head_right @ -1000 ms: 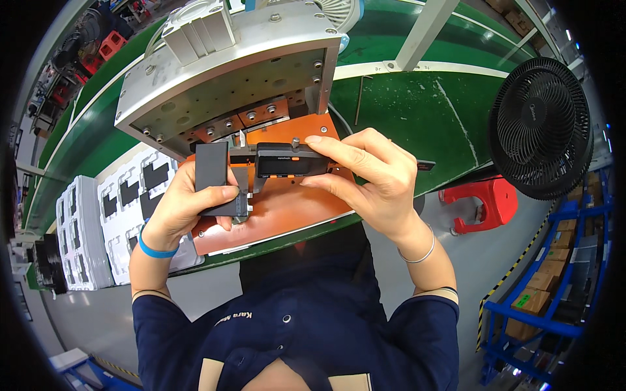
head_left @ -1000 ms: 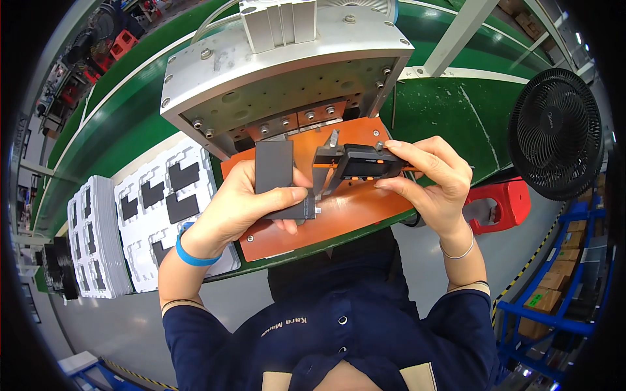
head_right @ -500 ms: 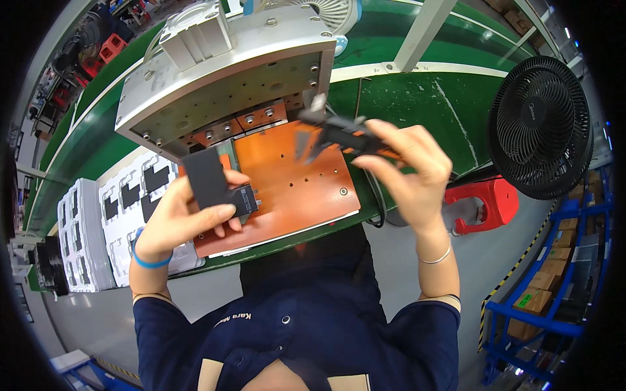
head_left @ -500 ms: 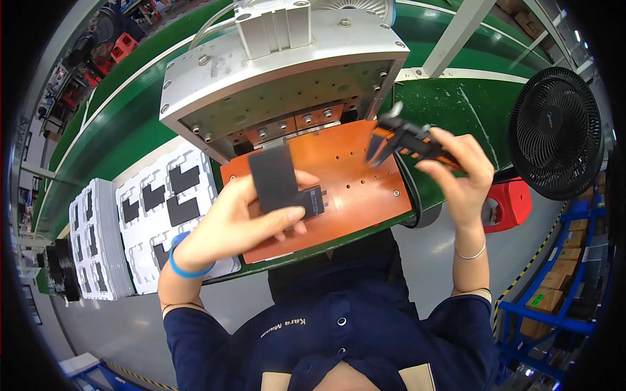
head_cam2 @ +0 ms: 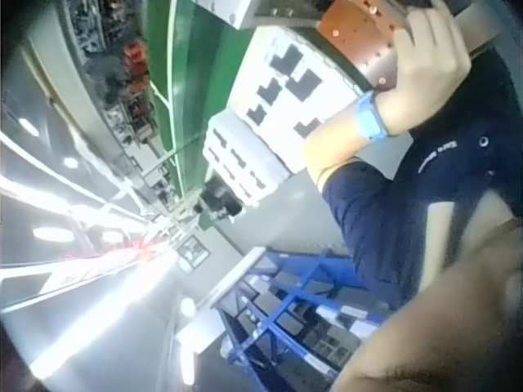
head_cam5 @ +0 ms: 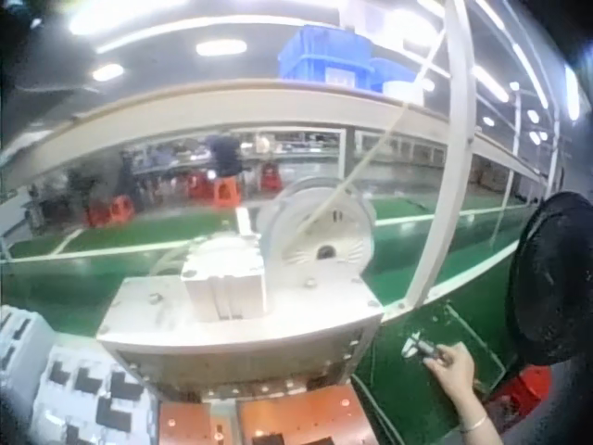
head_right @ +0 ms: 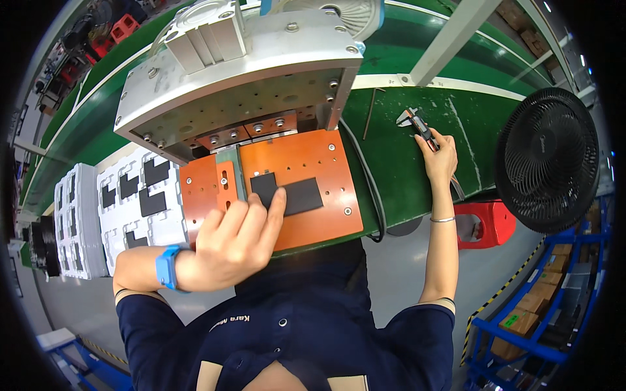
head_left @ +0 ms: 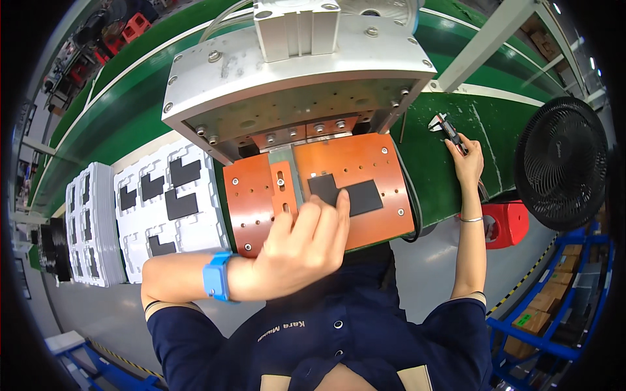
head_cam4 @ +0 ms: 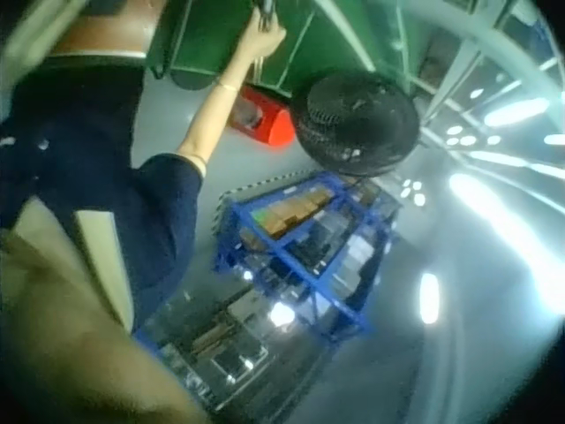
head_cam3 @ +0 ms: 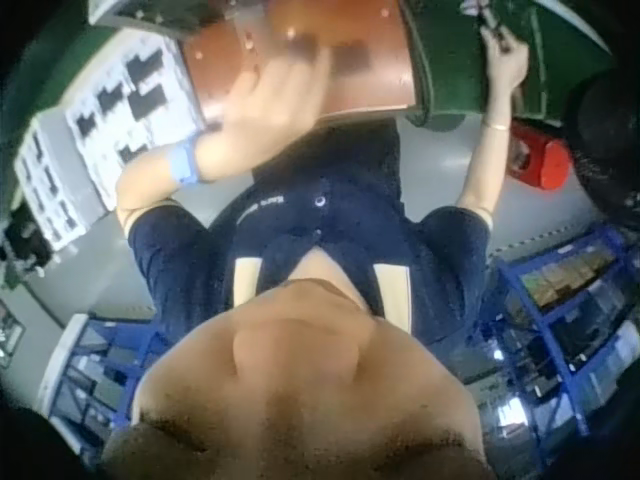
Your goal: The person repeatedly picks up small black rectangular components from a white tray, places them into a press machine, and uses a caliper to measure the components after pressing. The person then returns the components to the tray and repeats the process.
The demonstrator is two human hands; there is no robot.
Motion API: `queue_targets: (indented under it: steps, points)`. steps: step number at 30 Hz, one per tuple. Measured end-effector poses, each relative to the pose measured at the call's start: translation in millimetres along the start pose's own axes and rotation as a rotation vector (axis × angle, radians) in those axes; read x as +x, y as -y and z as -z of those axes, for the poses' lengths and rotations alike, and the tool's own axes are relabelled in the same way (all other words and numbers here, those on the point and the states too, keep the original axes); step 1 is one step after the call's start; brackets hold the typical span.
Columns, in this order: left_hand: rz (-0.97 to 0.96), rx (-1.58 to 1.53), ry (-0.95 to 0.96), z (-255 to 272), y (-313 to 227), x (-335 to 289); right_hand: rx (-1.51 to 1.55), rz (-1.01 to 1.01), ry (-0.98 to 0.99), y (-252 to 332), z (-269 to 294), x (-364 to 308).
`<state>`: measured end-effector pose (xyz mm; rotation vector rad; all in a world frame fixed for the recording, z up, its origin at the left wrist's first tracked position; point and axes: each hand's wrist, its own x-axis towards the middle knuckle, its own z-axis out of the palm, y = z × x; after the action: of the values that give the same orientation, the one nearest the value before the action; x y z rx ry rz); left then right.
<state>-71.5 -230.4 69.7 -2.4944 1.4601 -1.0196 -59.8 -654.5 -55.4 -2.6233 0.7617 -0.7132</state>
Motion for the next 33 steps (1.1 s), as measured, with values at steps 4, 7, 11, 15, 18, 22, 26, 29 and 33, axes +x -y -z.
queue_targets:
  steps: [4, 7, 11, 15, 18, 22, 26, 29, 33]
  points:
    - [0.028, 0.008, 0.087, 10.0, -5.8, -13.4, -0.080, 0.076, -0.013, -1.8, -8.3, 2.7]
    - [0.013, -0.076, 0.104, 10.9, -0.8, -15.1, -0.134, 0.186, -0.091, 0.1, -6.5, 1.1]
    - [-0.048, -0.229, 0.179, 6.0, 10.0, -19.7, 0.116, 0.421, -0.170, 93.6, 29.7, -20.1]
    - [0.050, -0.457, 0.207, -0.1, 9.1, -31.4, 0.434, 0.823, 0.222, 205.1, 77.7, -62.3]
    - [0.049, -0.449, 0.211, -2.2, 7.3, -32.3, 0.482, 0.955, 0.416, 239.2, 65.3, -82.4]
    - [0.031, -0.416, 0.168, -7.3, 6.8, -32.9, 0.368, 0.991, 0.391, 245.1, 57.2, -86.8]
    - [0.029, -0.386, 0.150, -5.8, 6.6, -32.8, 0.265, 1.092, 0.270, 246.6, 55.4, -89.8]
    - [0.040, -0.376, 0.144, -5.4, 5.9, -33.9, 0.209, 1.104, 0.212, 250.5, 54.8, -92.8]
    - [0.036, -0.376, 0.139, -6.1, 5.5, -34.5, 0.256, 1.031, 0.203, 251.1, 53.5, -94.6]
